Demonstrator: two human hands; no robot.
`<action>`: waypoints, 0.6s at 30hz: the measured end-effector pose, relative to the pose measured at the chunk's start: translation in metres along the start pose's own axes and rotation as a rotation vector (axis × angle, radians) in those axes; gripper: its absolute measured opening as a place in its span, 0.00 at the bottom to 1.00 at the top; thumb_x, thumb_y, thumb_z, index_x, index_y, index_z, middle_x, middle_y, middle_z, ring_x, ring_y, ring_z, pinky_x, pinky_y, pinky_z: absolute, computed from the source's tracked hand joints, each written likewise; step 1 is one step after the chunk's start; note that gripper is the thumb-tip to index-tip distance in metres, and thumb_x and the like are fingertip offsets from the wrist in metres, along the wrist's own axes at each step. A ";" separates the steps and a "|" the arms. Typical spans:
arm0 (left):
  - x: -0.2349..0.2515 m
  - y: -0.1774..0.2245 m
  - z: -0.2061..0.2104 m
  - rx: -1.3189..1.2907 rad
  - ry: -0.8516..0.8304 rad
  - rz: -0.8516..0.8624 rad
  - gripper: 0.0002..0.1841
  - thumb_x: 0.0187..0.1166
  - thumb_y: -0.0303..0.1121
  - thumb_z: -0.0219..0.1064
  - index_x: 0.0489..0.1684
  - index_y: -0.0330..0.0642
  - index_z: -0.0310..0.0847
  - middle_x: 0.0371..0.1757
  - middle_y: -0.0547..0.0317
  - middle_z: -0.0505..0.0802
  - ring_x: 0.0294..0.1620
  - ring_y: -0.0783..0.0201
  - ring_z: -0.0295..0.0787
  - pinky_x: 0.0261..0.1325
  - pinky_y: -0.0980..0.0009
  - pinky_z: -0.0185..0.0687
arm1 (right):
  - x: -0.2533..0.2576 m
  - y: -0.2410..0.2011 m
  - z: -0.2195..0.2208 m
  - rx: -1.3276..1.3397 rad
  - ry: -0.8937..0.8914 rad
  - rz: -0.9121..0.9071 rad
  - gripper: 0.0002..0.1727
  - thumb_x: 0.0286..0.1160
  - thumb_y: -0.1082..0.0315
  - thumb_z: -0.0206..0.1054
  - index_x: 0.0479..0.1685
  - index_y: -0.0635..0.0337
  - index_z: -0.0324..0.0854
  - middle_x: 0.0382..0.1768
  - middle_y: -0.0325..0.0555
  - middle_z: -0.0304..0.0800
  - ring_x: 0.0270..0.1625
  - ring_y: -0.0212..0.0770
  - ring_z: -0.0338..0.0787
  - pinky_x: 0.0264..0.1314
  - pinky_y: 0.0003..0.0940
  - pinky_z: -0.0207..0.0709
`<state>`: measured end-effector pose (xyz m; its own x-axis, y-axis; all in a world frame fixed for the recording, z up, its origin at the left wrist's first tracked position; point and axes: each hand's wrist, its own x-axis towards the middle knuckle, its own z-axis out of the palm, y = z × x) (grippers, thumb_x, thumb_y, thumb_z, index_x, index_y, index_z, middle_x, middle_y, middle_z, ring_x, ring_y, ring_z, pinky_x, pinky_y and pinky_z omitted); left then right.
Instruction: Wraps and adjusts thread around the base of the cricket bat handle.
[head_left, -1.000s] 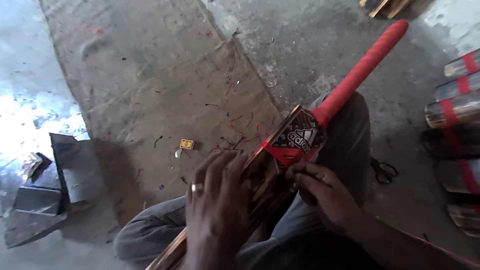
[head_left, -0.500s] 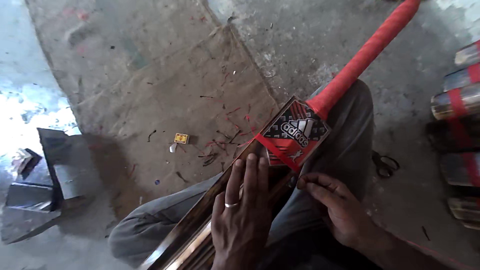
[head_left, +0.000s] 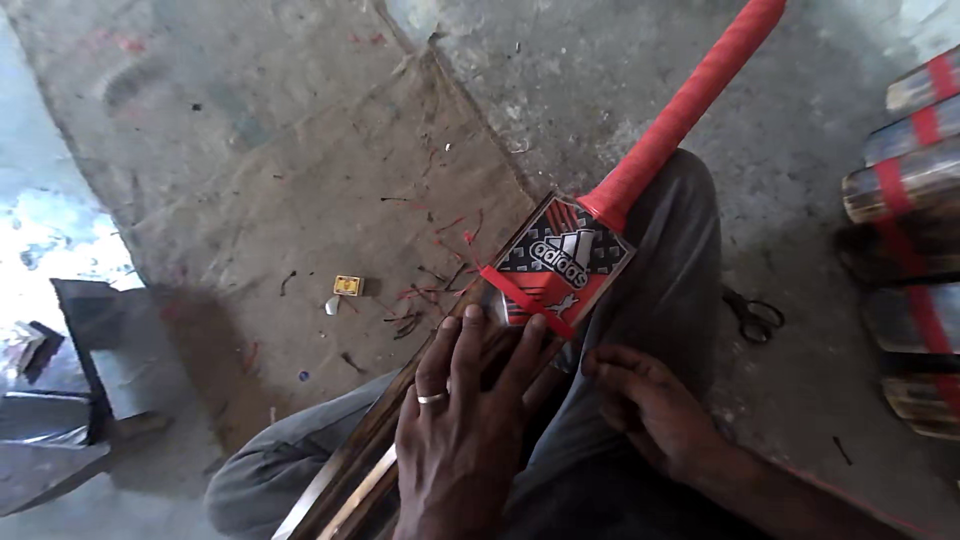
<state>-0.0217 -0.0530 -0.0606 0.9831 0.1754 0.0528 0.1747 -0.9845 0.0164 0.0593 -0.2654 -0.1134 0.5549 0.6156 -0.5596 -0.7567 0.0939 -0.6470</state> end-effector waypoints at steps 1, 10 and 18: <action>0.002 -0.002 -0.005 -0.021 -0.009 0.007 0.39 0.71 0.49 0.70 0.87 0.86 0.62 0.89 0.54 0.69 0.84 0.44 0.70 0.59 0.45 0.83 | -0.001 -0.001 0.001 0.007 -0.028 -0.010 0.11 0.86 0.64 0.60 0.55 0.55 0.87 0.21 0.38 0.71 0.19 0.28 0.67 0.22 0.22 0.64; 0.010 -0.047 -0.043 -0.901 -0.448 0.029 0.46 0.62 0.43 0.78 0.86 0.89 0.60 0.77 0.78 0.80 0.60 0.71 0.88 0.50 0.60 0.94 | -0.011 -0.029 0.031 -0.061 -0.213 -0.168 0.10 0.88 0.65 0.61 0.50 0.55 0.88 0.26 0.41 0.77 0.22 0.27 0.70 0.25 0.22 0.66; -0.002 -0.034 -0.028 -0.522 -0.107 -0.091 0.29 0.80 0.51 0.65 0.84 0.76 0.69 0.83 0.72 0.76 0.76 0.60 0.78 0.66 0.46 0.81 | 0.016 -0.030 0.040 -0.158 -0.116 -0.143 0.13 0.90 0.61 0.57 0.59 0.50 0.87 0.27 0.40 0.75 0.22 0.29 0.69 0.24 0.22 0.66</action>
<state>-0.0315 -0.0198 -0.0330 0.9701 0.2313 -0.0731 0.2356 -0.8265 0.5112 0.0769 -0.2267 -0.0826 0.6021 0.6912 -0.3996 -0.6047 0.0681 -0.7935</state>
